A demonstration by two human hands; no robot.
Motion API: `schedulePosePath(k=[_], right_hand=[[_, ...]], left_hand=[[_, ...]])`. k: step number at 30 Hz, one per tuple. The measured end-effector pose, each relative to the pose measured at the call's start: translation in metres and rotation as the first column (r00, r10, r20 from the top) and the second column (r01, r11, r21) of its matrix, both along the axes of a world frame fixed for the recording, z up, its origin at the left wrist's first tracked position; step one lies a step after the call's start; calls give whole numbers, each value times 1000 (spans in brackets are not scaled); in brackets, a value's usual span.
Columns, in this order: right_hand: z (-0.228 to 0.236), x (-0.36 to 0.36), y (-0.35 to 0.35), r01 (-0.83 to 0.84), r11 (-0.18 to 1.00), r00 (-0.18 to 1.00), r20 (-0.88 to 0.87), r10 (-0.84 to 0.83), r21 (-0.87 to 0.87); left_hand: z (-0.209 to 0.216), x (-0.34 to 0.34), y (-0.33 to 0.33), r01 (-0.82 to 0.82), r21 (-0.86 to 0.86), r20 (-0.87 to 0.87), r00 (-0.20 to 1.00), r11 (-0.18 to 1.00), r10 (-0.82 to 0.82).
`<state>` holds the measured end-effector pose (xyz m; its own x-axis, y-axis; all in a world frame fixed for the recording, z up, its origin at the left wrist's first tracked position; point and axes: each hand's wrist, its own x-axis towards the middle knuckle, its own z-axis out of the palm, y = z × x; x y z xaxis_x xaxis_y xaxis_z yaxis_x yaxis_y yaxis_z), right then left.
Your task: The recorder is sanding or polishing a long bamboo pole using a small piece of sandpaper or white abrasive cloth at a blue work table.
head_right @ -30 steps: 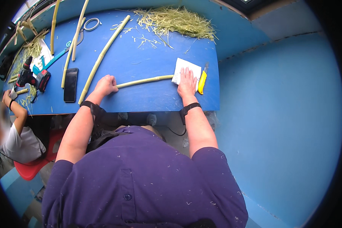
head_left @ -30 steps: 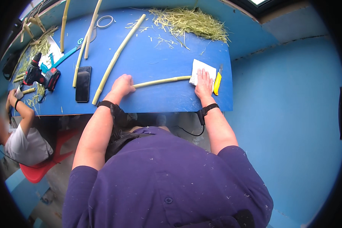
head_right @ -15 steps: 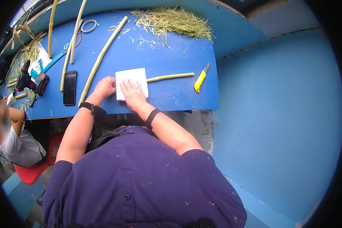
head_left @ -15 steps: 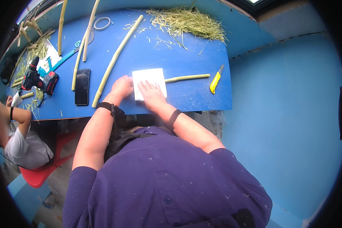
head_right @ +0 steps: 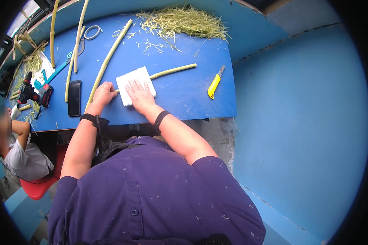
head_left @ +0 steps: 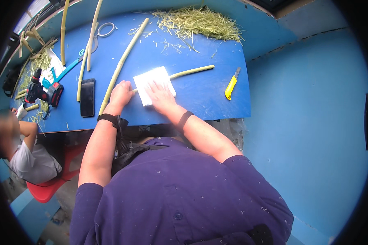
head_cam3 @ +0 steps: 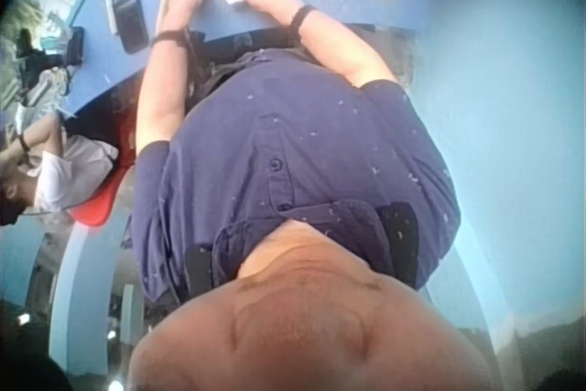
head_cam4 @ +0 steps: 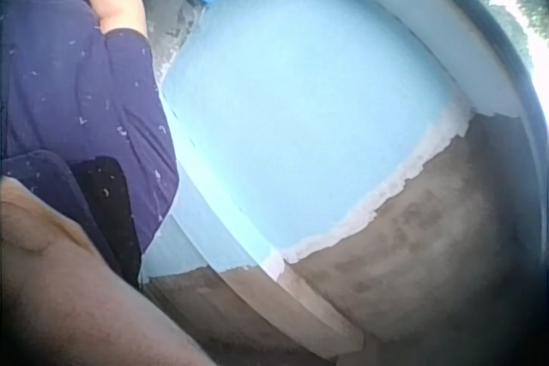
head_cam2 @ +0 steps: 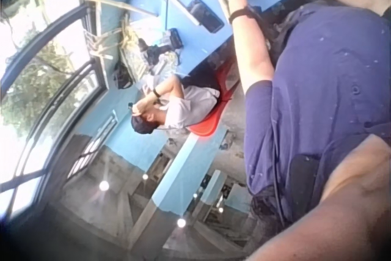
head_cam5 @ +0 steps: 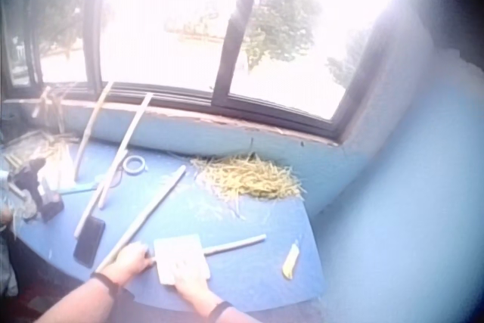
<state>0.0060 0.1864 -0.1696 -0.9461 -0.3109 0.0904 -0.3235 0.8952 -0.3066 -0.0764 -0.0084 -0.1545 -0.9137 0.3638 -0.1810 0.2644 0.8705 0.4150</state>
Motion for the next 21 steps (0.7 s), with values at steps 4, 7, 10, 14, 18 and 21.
schedulePosePath(k=[4,7,10,14,18,21], right_hand=[[-4,3,34,125,984,992,8,-127,125],[-17,-7,91,255,942,965,4,-262,218],[-13,-11,157,428,866,890,47,-454,258],[-1,-14,168,456,835,873,28,-487,308],[-29,-11,117,354,912,933,-15,-359,204],[-19,-3,35,173,965,984,5,-178,198]], left_hand=[[9,-1,5,-17,-60,65,998,998,20],[13,4,6,-19,-82,73,997,996,25],[15,8,9,-5,-113,67,998,994,12],[9,7,5,-13,-93,66,998,996,20],[8,3,5,5,-62,100,995,998,1],[7,2,4,4,-54,111,994,999,2]])
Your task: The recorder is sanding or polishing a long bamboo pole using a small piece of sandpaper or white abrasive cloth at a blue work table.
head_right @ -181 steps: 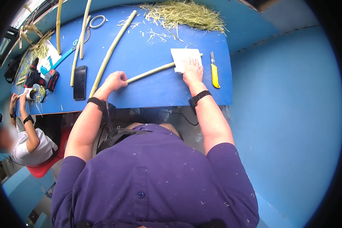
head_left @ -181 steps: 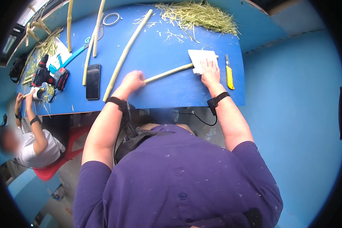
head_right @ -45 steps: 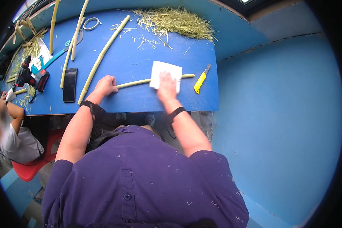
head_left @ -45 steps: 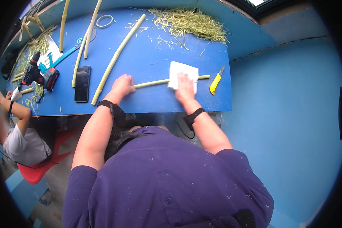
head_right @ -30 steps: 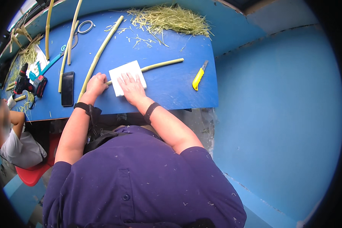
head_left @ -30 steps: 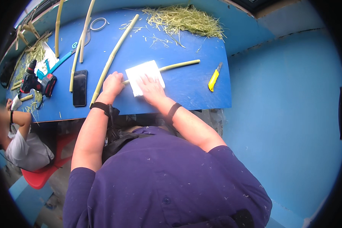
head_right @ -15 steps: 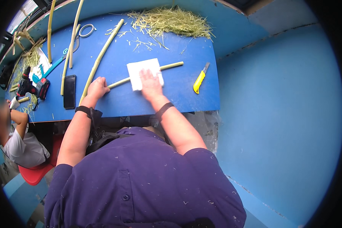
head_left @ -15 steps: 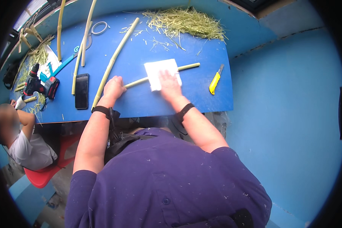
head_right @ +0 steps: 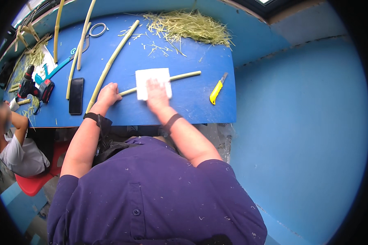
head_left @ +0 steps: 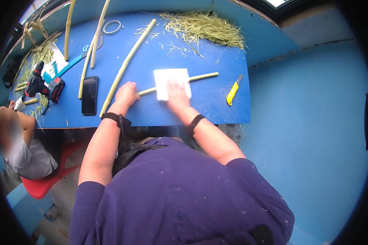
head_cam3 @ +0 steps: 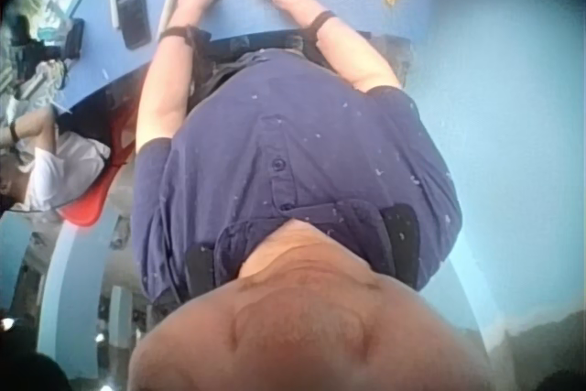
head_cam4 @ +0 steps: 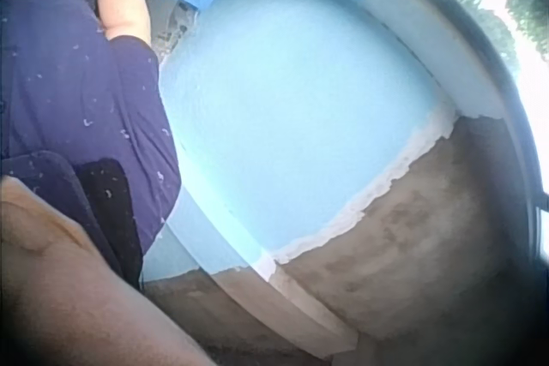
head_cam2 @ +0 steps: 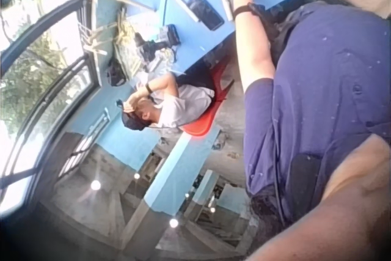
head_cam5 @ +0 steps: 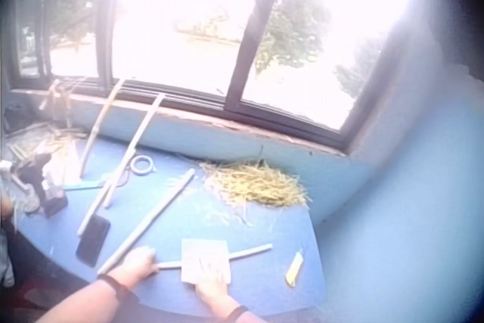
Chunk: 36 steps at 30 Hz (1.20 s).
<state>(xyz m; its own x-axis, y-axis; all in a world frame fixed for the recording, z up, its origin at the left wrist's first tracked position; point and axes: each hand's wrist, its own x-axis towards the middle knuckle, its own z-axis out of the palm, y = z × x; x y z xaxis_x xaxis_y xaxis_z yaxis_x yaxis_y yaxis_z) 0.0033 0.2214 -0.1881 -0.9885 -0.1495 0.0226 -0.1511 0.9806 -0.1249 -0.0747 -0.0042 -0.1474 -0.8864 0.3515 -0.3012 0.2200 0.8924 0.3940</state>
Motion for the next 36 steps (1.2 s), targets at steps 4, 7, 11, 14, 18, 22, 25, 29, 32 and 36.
schedulePosePath(k=[4,7,11,14,18,22,25,29,32,36], right_hand=[[19,9,-52,-162,983,986,9,164,-85],[15,10,-39,-162,979,987,3,163,-127],[3,5,39,26,1000,999,-18,-27,-16],[-5,-2,105,274,962,961,-43,-273,5],[11,-9,125,284,959,959,20,-284,14],[9,-11,124,289,957,957,13,-289,13],[9,-12,124,279,960,960,15,-279,15],[12,-12,120,281,957,957,54,-285,72],[-3,-15,113,254,963,962,78,-261,92],[0,-6,27,75,991,992,89,-85,113]], left_hand=[[-5,-4,3,-13,68,-28,1000,998,15],[11,-1,6,-26,58,54,998,998,23],[1,-3,-2,-4,8,60,998,1000,3],[4,-2,0,-20,21,73,997,1000,18],[-1,-4,-7,-20,69,68,998,997,16],[-9,-10,-18,-84,191,140,988,978,57],[-12,-8,-19,-81,180,158,986,980,52],[-15,-7,-19,-14,153,69,998,988,3],[-11,-5,-14,-10,153,62,998,988,1],[-11,-7,-17,-20,165,86,996,986,6]])
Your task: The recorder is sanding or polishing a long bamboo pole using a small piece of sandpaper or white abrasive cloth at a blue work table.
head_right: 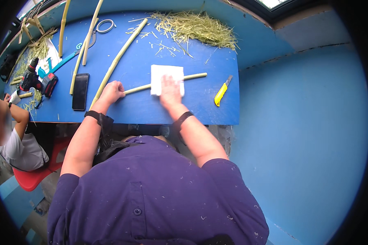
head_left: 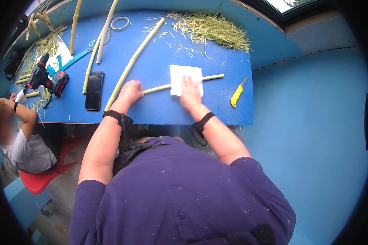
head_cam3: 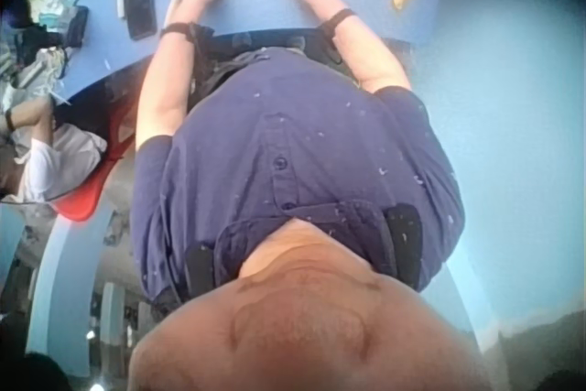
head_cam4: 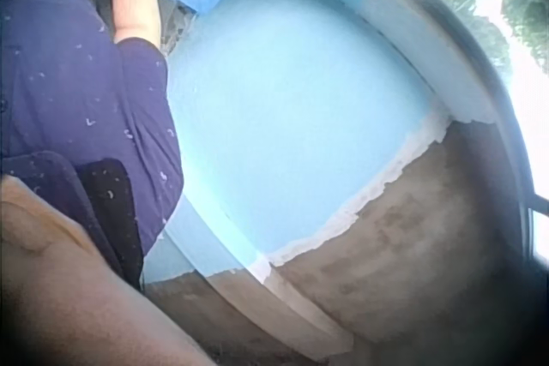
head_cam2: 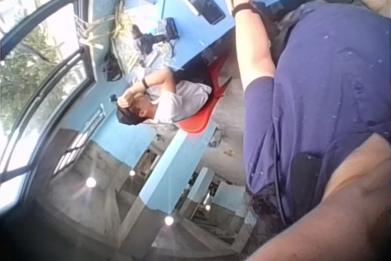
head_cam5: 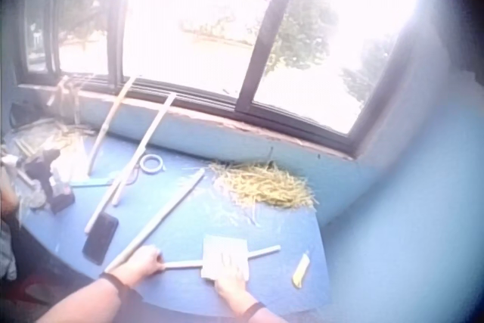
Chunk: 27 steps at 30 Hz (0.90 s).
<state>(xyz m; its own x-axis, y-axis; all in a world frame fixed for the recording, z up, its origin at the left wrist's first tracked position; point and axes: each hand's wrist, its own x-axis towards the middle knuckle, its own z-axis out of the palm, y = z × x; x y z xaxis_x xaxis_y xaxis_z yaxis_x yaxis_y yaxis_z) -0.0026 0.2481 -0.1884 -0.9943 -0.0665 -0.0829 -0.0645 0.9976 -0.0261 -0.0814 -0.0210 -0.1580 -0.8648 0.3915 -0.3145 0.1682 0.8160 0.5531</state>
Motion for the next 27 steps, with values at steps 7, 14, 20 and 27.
schedulePosePath(k=[7,14,20,27], right_hand=[[11,15,-91,-262,949,961,-140,239,-178],[-4,10,4,-74,995,991,-114,66,-69],[9,-4,95,160,984,984,-69,-166,-83],[14,-8,96,148,987,988,-36,-150,-64]], left_hand=[[-4,-7,2,14,22,19,1000,1000,-14],[3,-5,-1,-17,-1,81,997,1000,17],[1,0,0,-20,11,44,999,1000,19],[-1,7,4,18,-10,-44,999,1000,-19]])
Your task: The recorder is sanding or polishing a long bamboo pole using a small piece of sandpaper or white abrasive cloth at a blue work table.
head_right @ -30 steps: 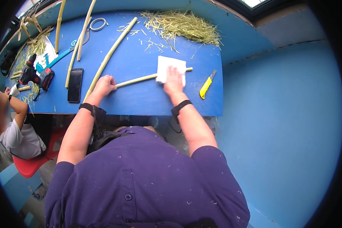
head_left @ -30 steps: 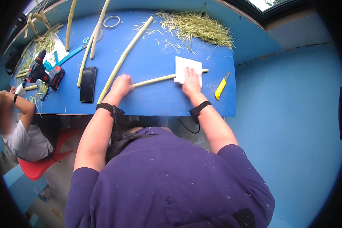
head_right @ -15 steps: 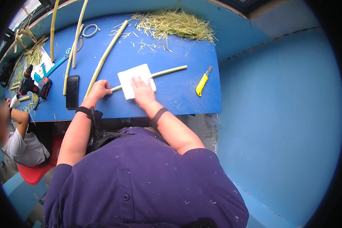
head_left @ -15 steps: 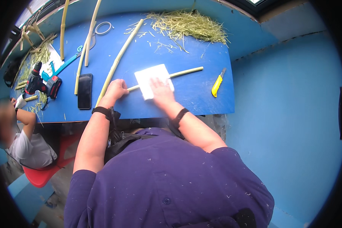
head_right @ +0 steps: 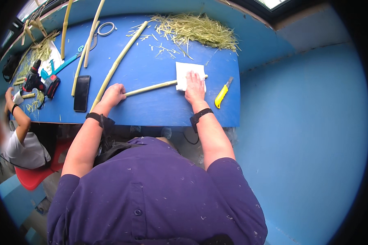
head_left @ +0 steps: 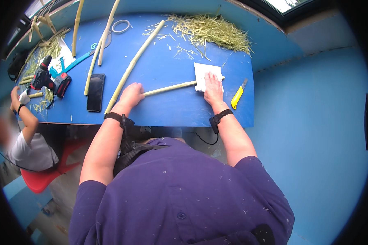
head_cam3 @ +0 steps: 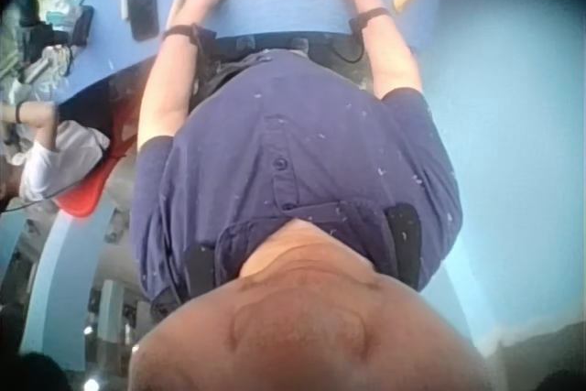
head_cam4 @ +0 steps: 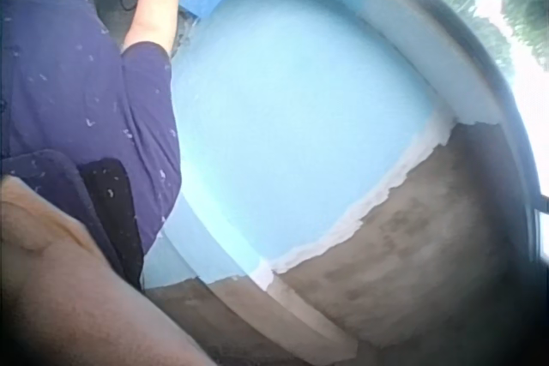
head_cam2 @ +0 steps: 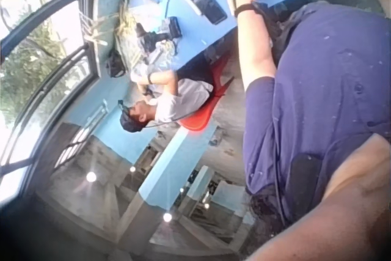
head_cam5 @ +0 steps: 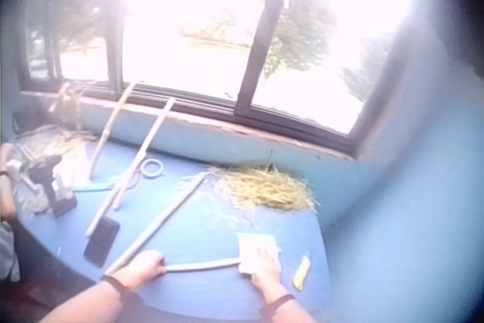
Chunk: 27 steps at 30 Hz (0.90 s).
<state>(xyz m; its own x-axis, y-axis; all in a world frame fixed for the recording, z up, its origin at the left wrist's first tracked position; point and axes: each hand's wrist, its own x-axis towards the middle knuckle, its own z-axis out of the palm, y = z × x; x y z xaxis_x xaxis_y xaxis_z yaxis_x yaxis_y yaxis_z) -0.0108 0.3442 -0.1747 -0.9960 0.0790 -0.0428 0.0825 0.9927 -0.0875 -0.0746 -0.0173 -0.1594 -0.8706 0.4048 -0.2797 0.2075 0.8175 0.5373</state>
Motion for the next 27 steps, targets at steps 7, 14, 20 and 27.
schedulePosePath(k=[7,14,20,27], right_hand=[[2,-7,11,30,993,999,-47,-25,112],[-23,17,-110,-235,968,968,-62,241,88],[5,31,-149,-352,932,931,-131,340,-89],[-2,26,-51,-189,982,978,-86,190,24]], left_hand=[[3,6,21,31,4,-127,991,1000,-30],[7,5,24,52,-3,-109,993,999,-52],[5,7,24,33,29,-84,996,999,-30],[3,9,23,9,-16,-94,995,1000,-10]])
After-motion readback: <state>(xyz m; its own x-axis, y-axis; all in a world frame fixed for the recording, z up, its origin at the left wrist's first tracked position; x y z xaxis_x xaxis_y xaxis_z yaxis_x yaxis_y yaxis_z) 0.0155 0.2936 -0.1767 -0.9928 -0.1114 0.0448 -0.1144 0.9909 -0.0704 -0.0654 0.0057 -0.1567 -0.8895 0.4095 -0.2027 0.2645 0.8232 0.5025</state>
